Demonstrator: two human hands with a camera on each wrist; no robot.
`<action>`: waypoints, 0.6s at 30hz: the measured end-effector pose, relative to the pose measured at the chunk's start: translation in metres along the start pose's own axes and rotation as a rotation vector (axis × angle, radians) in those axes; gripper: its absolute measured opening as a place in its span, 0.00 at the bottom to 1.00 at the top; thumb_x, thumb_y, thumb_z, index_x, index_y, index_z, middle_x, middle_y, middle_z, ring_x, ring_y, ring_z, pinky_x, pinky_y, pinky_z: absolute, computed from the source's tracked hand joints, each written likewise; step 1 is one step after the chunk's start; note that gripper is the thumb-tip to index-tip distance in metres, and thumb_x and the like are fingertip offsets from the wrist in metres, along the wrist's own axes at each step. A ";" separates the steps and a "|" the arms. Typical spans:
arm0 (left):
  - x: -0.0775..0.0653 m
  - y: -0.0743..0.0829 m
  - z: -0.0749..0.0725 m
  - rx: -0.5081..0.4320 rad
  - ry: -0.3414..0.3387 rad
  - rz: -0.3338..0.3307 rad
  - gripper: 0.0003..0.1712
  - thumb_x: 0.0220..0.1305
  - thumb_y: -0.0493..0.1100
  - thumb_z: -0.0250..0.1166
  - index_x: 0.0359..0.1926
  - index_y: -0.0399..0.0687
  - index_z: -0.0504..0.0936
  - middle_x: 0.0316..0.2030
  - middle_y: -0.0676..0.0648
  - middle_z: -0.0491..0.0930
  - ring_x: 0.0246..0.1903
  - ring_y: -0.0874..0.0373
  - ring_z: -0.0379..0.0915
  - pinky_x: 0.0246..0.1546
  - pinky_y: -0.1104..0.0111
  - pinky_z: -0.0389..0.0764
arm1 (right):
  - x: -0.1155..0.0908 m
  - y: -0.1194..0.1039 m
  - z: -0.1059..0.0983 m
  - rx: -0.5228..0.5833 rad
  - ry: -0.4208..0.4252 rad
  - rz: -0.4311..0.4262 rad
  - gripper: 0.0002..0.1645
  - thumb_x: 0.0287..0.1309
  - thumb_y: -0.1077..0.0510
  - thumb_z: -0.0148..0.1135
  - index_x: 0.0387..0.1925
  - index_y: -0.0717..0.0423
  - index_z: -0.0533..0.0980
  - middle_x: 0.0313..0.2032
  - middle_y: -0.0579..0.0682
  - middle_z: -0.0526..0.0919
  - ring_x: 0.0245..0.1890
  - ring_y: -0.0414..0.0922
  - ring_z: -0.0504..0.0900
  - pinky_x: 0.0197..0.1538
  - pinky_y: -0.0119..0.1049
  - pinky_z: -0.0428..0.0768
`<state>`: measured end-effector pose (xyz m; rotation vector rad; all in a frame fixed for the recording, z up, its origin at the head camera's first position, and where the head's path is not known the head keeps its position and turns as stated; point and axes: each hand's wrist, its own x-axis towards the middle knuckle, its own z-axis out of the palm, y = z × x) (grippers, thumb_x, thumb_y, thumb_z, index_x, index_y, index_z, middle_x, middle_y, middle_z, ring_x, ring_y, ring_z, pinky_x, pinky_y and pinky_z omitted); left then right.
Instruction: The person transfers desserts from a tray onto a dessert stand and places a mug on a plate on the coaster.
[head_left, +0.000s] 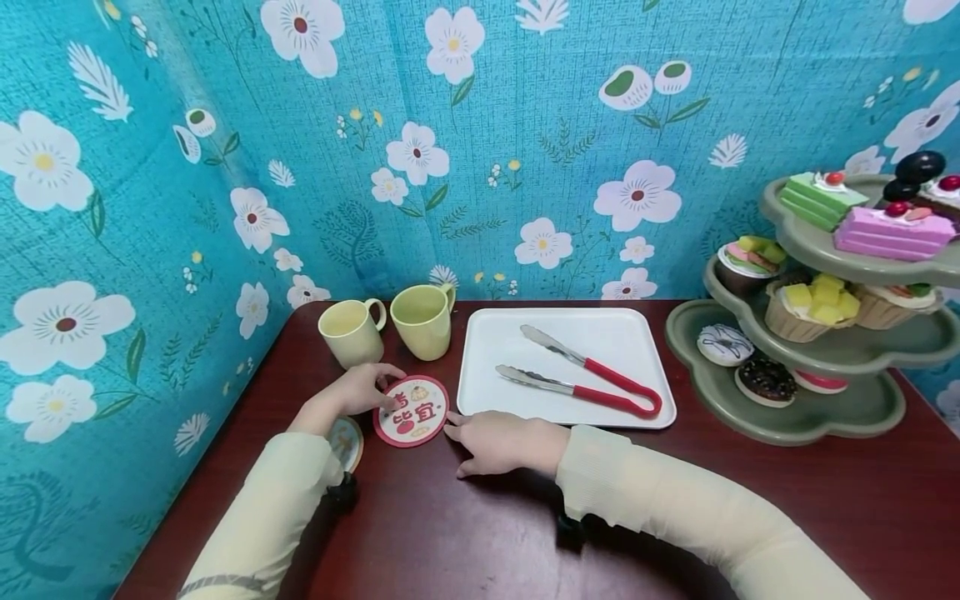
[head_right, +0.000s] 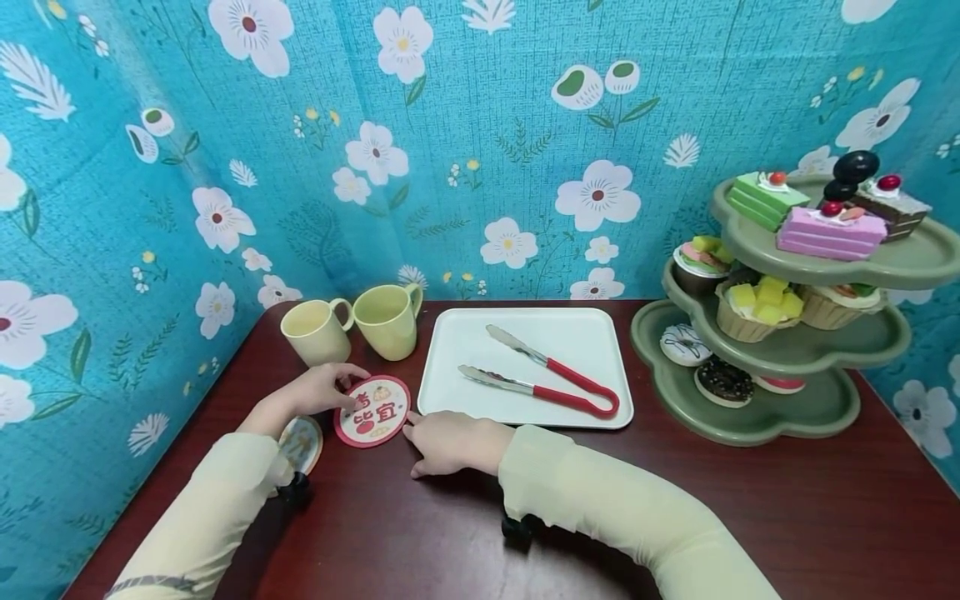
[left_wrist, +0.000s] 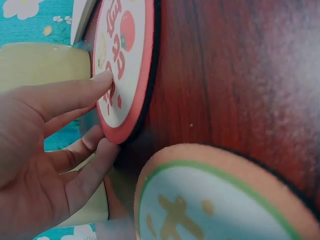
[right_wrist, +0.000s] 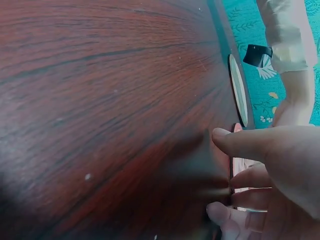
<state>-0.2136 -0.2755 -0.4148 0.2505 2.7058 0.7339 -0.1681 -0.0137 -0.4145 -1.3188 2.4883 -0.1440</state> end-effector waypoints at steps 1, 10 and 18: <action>-0.001 0.001 0.000 -0.008 -0.006 -0.008 0.28 0.59 0.36 0.75 0.61 0.39 0.80 0.43 0.41 0.79 0.43 0.47 0.72 0.45 0.56 0.78 | -0.002 0.001 0.000 -0.002 -0.001 -0.005 0.41 0.64 0.46 0.71 0.70 0.63 0.70 0.72 0.60 0.67 0.66 0.49 0.74 0.67 0.36 0.70; -0.016 0.007 0.006 -0.015 -0.049 -0.058 0.30 0.56 0.36 0.77 0.61 0.41 0.80 0.42 0.43 0.78 0.43 0.48 0.73 0.43 0.57 0.79 | -0.016 0.002 0.002 0.022 -0.017 -0.065 0.40 0.64 0.48 0.71 0.70 0.64 0.70 0.72 0.57 0.68 0.67 0.46 0.73 0.67 0.34 0.69; -0.026 0.019 0.017 -0.018 -0.056 -0.040 0.32 0.54 0.36 0.78 0.61 0.41 0.80 0.42 0.43 0.78 0.43 0.49 0.73 0.46 0.56 0.79 | -0.033 0.011 0.004 0.001 0.013 -0.131 0.39 0.65 0.49 0.69 0.70 0.65 0.70 0.71 0.58 0.69 0.69 0.45 0.70 0.68 0.33 0.67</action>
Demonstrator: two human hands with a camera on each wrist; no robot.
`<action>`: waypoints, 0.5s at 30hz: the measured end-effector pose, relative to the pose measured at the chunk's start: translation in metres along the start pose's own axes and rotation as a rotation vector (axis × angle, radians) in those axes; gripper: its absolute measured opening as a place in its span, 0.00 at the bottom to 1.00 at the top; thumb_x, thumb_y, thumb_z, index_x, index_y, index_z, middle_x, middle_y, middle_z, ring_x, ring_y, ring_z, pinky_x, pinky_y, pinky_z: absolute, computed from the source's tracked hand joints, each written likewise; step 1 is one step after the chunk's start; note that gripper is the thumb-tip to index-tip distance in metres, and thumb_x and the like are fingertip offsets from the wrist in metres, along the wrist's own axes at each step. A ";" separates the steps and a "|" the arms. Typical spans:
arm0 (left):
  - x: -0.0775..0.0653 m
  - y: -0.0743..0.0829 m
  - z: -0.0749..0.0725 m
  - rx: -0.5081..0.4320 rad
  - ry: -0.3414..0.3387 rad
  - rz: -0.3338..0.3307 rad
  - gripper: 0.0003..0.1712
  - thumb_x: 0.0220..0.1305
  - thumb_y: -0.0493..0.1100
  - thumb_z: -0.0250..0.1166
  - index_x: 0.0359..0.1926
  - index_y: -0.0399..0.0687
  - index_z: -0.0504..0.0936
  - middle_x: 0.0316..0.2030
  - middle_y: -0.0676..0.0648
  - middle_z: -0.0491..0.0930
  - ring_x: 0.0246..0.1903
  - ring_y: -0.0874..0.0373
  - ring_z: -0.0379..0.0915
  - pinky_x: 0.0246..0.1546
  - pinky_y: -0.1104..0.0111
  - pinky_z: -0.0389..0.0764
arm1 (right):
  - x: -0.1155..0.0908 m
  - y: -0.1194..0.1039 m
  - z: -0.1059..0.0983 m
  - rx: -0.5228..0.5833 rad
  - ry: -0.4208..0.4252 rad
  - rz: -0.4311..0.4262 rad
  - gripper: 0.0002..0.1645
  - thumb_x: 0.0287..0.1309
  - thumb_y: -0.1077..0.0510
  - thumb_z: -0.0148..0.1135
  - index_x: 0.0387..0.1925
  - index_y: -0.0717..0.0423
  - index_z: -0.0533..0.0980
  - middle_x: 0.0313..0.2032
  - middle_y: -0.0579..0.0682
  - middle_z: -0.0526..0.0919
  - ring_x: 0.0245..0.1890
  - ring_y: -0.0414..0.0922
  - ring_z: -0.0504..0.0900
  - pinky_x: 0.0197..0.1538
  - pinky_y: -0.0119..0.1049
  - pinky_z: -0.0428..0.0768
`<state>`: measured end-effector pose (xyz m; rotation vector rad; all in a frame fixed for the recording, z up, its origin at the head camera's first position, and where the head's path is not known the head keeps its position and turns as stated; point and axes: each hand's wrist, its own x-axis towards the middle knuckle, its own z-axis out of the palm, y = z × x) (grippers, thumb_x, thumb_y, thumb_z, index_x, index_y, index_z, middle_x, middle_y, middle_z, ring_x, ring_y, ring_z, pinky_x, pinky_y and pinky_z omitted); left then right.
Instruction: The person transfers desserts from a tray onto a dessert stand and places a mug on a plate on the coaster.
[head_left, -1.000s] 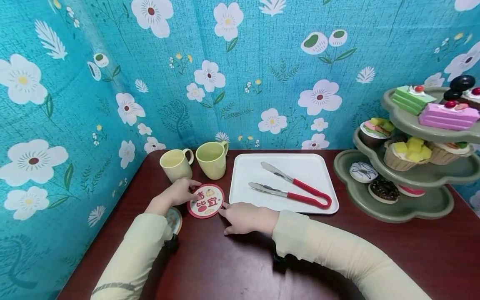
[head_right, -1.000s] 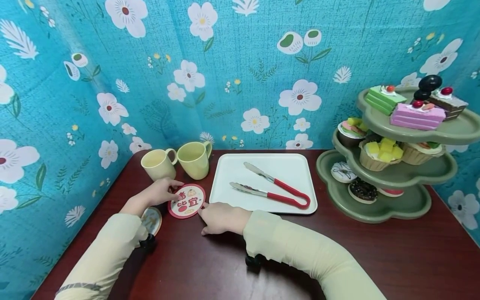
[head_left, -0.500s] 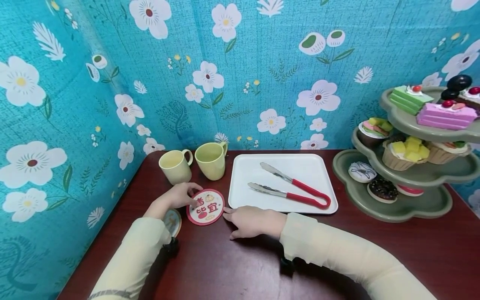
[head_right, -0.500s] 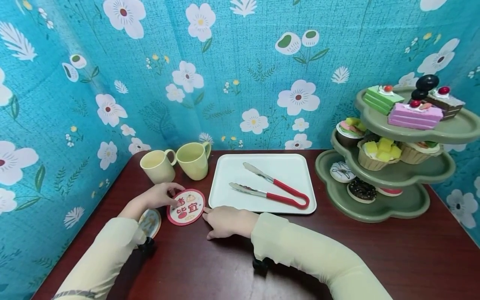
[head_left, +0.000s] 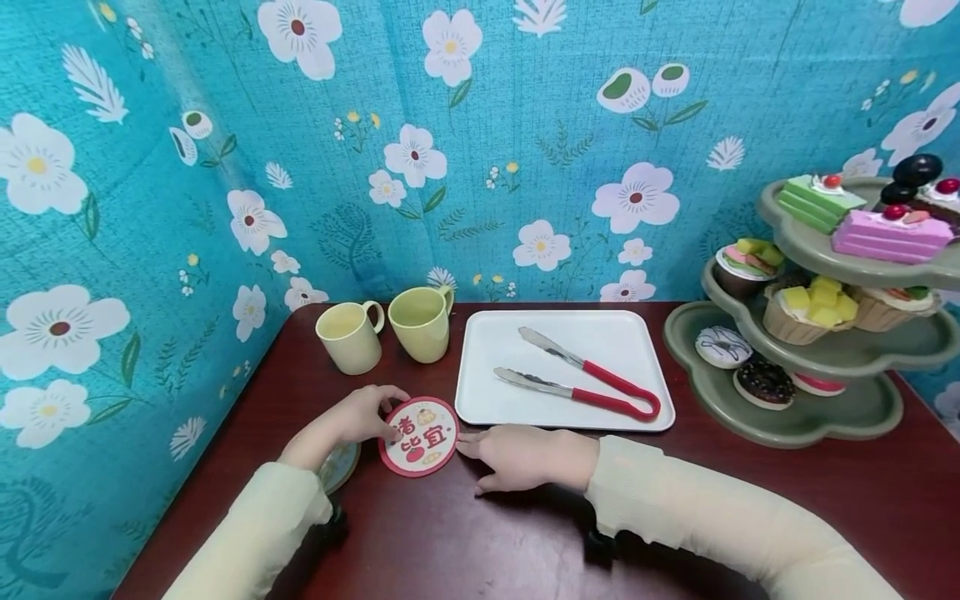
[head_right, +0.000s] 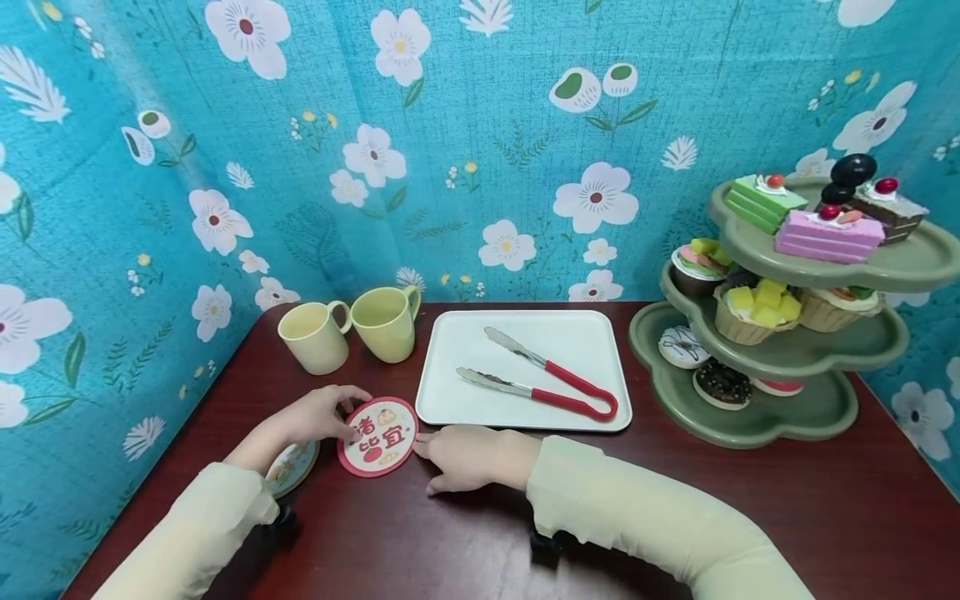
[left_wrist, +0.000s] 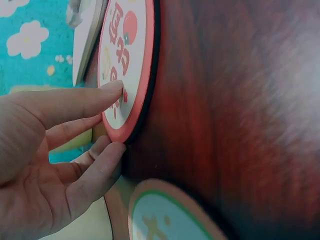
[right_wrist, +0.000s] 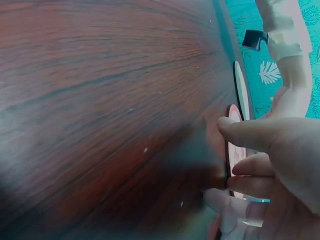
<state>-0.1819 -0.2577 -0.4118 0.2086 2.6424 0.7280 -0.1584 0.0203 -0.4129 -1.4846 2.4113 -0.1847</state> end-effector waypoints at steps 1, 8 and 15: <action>-0.001 0.002 0.002 0.003 -0.004 0.006 0.33 0.54 0.36 0.79 0.61 0.41 0.80 0.42 0.43 0.78 0.44 0.49 0.73 0.46 0.56 0.79 | -0.003 0.001 0.000 0.005 0.002 -0.008 0.38 0.66 0.49 0.69 0.70 0.65 0.70 0.71 0.58 0.70 0.69 0.45 0.70 0.68 0.33 0.67; -0.008 0.011 0.015 0.049 0.010 0.036 0.34 0.51 0.36 0.81 0.61 0.41 0.80 0.41 0.45 0.76 0.42 0.52 0.71 0.46 0.56 0.78 | -0.022 0.008 0.001 0.056 0.039 -0.061 0.36 0.65 0.52 0.70 0.69 0.64 0.71 0.68 0.57 0.73 0.69 0.45 0.71 0.68 0.34 0.68; -0.022 0.021 0.027 0.061 0.027 0.102 0.41 0.43 0.36 0.85 0.61 0.36 0.80 0.40 0.45 0.75 0.40 0.53 0.71 0.44 0.60 0.77 | -0.038 0.012 0.003 0.026 0.069 0.006 0.37 0.63 0.50 0.71 0.67 0.65 0.73 0.68 0.59 0.73 0.66 0.53 0.74 0.67 0.40 0.70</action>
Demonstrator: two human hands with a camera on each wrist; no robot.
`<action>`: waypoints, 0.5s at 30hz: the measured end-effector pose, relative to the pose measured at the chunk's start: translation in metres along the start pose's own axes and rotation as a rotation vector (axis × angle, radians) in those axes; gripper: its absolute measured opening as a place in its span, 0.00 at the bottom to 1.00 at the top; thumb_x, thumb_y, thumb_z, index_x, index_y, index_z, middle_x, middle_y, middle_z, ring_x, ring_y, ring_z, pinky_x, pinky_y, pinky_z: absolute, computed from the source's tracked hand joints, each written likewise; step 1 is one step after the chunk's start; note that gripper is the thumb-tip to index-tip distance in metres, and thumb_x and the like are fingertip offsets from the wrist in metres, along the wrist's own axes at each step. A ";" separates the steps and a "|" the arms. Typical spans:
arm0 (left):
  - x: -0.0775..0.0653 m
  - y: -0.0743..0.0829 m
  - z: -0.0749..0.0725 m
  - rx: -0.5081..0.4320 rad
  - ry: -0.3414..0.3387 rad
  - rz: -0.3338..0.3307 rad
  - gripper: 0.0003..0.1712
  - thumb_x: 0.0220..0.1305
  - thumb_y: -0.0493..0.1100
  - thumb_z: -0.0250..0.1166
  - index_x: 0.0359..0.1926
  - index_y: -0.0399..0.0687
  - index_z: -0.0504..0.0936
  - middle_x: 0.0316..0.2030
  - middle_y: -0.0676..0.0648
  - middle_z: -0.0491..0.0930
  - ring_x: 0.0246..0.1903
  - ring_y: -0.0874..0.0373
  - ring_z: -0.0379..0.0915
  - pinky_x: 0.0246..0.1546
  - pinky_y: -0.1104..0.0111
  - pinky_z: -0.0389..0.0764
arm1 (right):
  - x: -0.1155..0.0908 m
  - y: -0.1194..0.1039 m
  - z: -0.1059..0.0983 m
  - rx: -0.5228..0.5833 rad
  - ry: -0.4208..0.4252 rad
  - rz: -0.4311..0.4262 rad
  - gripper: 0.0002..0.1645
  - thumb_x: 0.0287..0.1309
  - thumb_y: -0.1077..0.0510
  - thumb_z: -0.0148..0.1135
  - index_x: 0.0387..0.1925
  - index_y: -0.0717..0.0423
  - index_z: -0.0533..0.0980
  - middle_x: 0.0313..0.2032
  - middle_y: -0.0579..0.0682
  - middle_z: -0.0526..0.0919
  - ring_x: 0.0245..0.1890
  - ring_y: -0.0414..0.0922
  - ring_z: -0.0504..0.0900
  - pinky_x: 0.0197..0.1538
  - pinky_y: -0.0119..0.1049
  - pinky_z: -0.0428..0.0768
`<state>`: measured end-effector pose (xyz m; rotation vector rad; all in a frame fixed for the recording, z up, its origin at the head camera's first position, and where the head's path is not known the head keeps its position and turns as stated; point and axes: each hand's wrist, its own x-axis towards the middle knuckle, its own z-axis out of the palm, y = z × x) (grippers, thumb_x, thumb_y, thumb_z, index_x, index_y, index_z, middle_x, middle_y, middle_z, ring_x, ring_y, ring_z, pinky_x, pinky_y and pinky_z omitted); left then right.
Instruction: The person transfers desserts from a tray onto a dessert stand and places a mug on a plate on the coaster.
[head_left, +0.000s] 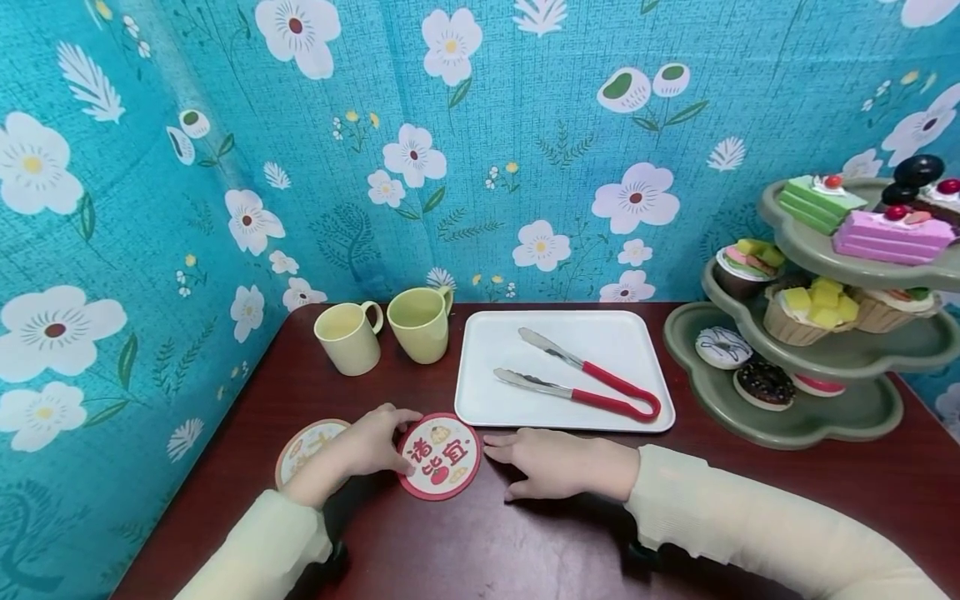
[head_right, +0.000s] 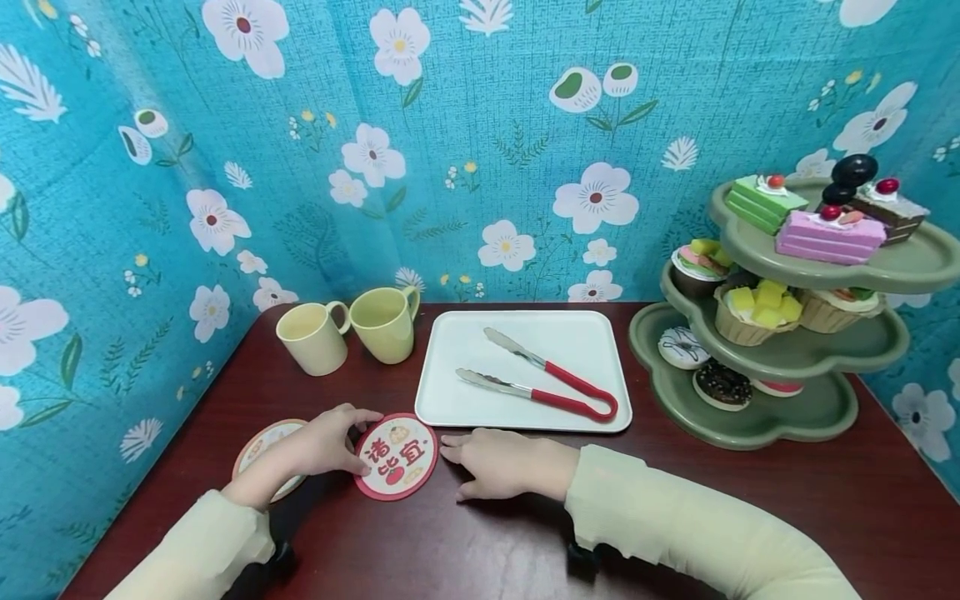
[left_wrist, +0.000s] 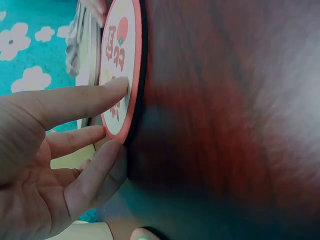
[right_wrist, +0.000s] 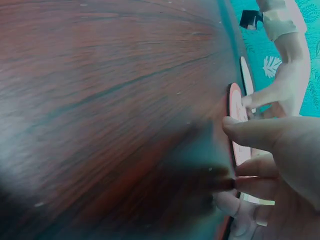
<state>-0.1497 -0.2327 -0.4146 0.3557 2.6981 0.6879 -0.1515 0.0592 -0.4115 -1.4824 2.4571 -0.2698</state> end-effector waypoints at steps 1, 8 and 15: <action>-0.002 0.001 0.001 -0.008 0.000 0.010 0.42 0.42 0.36 0.85 0.61 0.35 0.80 0.40 0.46 0.75 0.38 0.54 0.72 0.42 0.61 0.78 | -0.002 0.000 0.000 0.002 -0.004 0.017 0.37 0.63 0.50 0.71 0.67 0.65 0.73 0.69 0.59 0.73 0.66 0.54 0.74 0.67 0.41 0.71; -0.014 0.008 0.008 -0.075 -0.026 0.054 0.47 0.36 0.31 0.86 0.62 0.33 0.78 0.40 0.45 0.73 0.30 0.59 0.74 0.32 0.69 0.79 | -0.004 0.004 0.004 0.037 -0.003 0.078 0.39 0.62 0.52 0.72 0.69 0.64 0.71 0.70 0.58 0.71 0.65 0.55 0.74 0.66 0.43 0.72; -0.018 0.022 0.021 -0.082 -0.046 0.079 0.52 0.34 0.27 0.86 0.65 0.29 0.74 0.41 0.44 0.71 0.30 0.59 0.74 0.31 0.69 0.80 | -0.004 0.005 0.006 0.066 -0.010 0.096 0.40 0.62 0.53 0.73 0.71 0.62 0.70 0.72 0.56 0.70 0.65 0.55 0.74 0.64 0.43 0.74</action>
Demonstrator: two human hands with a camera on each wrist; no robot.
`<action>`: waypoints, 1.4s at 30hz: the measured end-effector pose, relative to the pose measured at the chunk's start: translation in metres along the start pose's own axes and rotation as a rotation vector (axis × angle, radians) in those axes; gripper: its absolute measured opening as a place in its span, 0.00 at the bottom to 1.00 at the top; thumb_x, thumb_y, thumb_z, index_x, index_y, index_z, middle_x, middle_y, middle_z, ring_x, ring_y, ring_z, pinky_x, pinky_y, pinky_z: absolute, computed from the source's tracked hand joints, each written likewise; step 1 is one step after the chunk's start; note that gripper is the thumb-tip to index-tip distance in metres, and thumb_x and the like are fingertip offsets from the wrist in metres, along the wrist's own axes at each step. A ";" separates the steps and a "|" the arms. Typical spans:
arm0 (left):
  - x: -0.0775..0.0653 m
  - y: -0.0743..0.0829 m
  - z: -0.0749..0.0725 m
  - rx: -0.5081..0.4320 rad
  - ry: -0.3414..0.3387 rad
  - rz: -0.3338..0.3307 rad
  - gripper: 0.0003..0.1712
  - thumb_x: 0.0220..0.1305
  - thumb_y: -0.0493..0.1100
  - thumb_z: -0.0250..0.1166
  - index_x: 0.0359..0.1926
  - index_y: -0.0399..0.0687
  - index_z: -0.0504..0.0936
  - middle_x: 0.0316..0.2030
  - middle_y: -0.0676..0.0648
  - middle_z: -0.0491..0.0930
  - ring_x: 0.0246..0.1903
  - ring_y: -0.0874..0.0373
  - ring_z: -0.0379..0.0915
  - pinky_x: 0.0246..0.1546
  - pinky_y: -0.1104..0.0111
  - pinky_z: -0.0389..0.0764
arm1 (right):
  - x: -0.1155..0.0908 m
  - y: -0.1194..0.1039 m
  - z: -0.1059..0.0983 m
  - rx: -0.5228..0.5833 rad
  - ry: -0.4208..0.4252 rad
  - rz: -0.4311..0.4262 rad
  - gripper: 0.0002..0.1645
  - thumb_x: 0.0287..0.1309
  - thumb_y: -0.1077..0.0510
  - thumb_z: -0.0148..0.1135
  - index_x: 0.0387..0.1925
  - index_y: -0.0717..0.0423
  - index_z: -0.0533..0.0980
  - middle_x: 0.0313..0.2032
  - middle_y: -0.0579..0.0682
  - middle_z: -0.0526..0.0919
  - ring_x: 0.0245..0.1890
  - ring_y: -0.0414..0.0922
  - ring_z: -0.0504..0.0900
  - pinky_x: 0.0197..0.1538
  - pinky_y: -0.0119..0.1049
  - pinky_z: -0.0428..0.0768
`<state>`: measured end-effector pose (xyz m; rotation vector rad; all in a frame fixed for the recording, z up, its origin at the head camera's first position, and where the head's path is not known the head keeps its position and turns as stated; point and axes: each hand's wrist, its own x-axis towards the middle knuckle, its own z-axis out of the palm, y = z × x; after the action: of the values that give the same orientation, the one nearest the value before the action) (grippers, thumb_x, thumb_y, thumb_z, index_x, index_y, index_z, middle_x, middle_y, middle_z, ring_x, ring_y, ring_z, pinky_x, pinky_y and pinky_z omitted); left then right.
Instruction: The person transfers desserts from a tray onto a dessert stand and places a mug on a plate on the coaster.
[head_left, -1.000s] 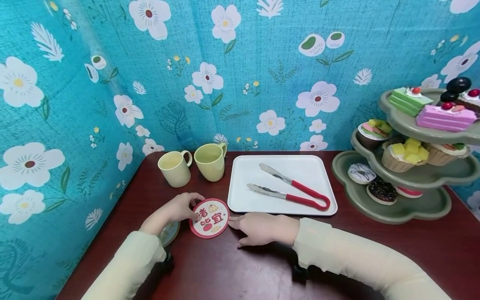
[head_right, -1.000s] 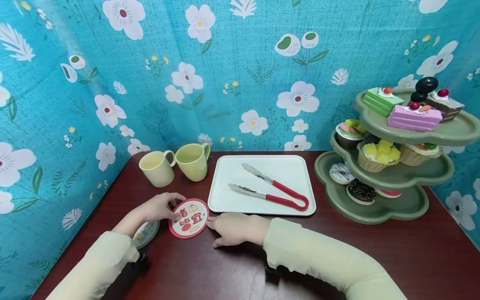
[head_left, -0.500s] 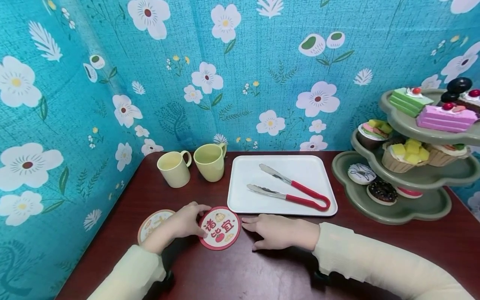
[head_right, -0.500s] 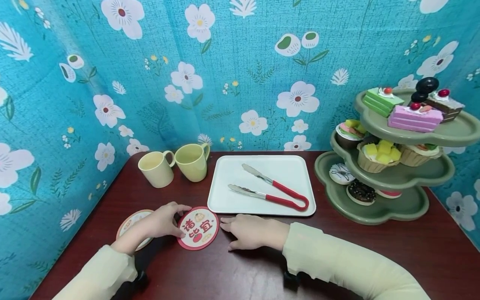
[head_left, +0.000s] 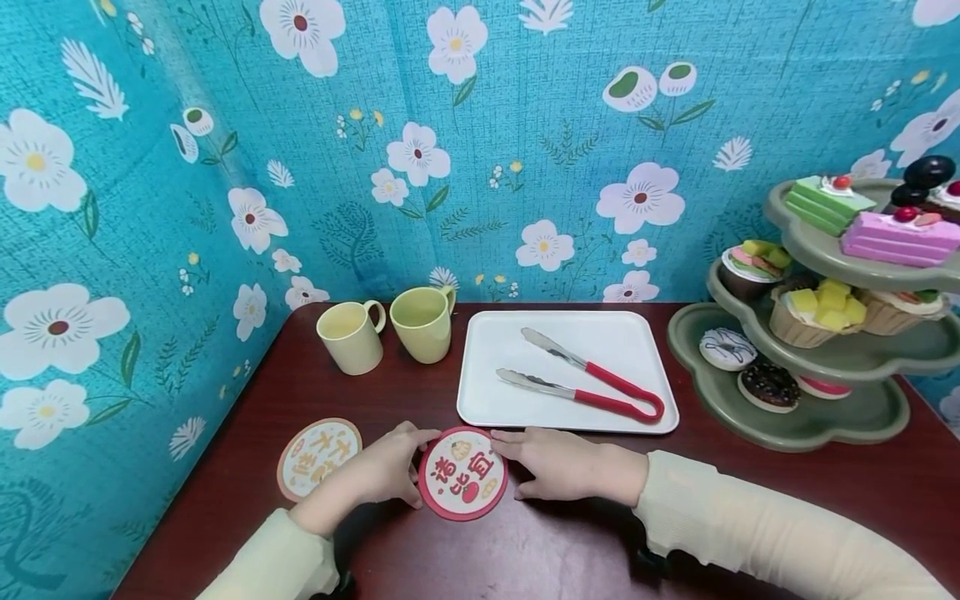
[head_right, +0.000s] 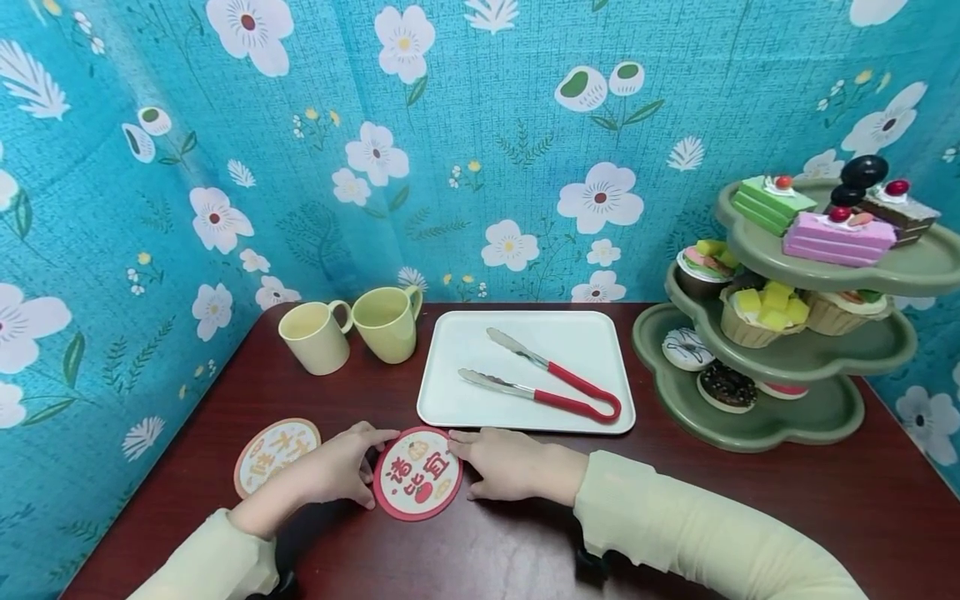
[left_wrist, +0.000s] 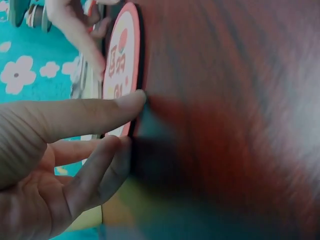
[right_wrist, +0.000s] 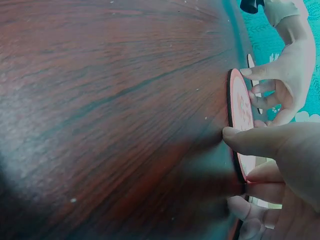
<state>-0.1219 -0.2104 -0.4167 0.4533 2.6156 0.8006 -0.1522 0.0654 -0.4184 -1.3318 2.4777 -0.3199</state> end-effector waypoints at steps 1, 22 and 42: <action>0.000 0.002 0.002 0.008 0.001 0.010 0.52 0.34 0.28 0.86 0.65 0.29 0.73 0.41 0.44 0.71 0.30 0.59 0.74 0.31 0.69 0.79 | -0.001 0.001 0.000 0.004 0.002 0.001 0.40 0.61 0.53 0.73 0.71 0.62 0.70 0.71 0.56 0.70 0.65 0.55 0.74 0.63 0.43 0.75; 0.015 0.044 0.036 0.145 0.021 0.114 0.50 0.39 0.46 0.88 0.64 0.35 0.77 0.39 0.50 0.72 0.36 0.60 0.72 0.41 0.64 0.79 | -0.047 0.022 0.002 0.013 0.145 0.057 0.38 0.58 0.49 0.76 0.64 0.63 0.76 0.54 0.54 0.81 0.52 0.49 0.79 0.53 0.43 0.80; 0.042 0.078 0.049 0.251 -0.038 0.149 0.49 0.41 0.50 0.87 0.66 0.43 0.77 0.40 0.52 0.74 0.36 0.62 0.72 0.40 0.68 0.78 | -0.080 0.050 -0.001 0.311 0.155 0.174 0.29 0.53 0.56 0.79 0.54 0.65 0.83 0.29 0.40 0.72 0.28 0.36 0.70 0.31 0.31 0.73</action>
<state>-0.1226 -0.1093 -0.4189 0.7327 2.6815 0.5014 -0.1492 0.1600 -0.4214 -0.9930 2.5136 -0.7564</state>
